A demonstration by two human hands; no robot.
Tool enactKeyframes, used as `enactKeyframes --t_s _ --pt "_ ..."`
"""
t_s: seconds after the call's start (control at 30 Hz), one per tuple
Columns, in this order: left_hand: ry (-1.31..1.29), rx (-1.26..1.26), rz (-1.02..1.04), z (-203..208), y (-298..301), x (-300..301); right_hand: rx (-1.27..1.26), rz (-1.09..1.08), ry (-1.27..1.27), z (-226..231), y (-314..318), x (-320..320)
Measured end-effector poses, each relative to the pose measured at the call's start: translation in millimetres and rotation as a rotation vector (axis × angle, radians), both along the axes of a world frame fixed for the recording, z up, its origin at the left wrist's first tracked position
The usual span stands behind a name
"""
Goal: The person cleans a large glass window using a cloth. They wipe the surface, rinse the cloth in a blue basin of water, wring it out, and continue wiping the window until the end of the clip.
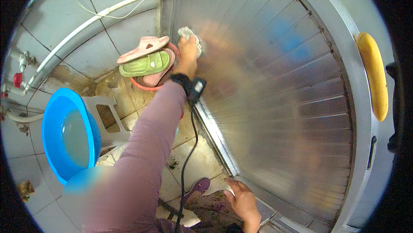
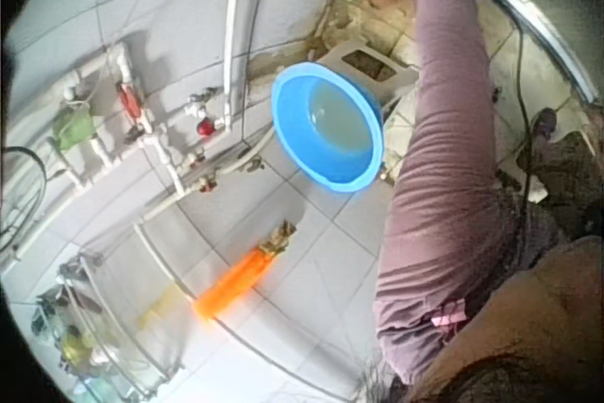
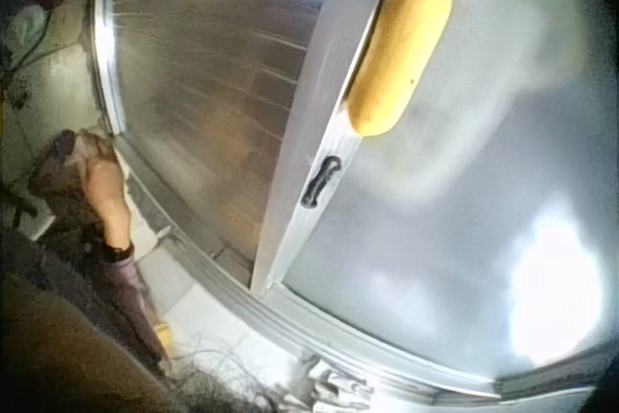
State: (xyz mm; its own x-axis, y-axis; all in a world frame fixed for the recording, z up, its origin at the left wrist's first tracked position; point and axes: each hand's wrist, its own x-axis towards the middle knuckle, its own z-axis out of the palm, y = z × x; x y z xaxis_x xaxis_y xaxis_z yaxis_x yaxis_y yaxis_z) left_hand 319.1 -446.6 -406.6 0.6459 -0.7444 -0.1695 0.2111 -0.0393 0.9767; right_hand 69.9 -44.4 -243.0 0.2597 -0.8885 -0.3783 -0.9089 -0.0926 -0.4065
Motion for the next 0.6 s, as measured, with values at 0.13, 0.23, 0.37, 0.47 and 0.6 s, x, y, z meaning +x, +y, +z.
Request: enactKeyframes --t_s 0.13,0.23,0.37,0.47,0.6 --pt "0.021 -0.111 0.061 -61 71 -85 -0.013 0.034 0.020 -3 1 7" --pt "0.727 0.010 -0.136 -109 134 -128 0.035 0.023 0.029 -7 4 10" --pt "0.918 0.189 -0.149 -117 115 -125 0.035 0.004 0.026 -9 4 8" --pt "0.661 -0.255 -0.040 -93 63 -79 0.061 -0.015 0.031 -7 4 5" --pt "0.294 -0.049 0.078 -89 34 -58 0.037 0.020 -0.004 -2 5 1"
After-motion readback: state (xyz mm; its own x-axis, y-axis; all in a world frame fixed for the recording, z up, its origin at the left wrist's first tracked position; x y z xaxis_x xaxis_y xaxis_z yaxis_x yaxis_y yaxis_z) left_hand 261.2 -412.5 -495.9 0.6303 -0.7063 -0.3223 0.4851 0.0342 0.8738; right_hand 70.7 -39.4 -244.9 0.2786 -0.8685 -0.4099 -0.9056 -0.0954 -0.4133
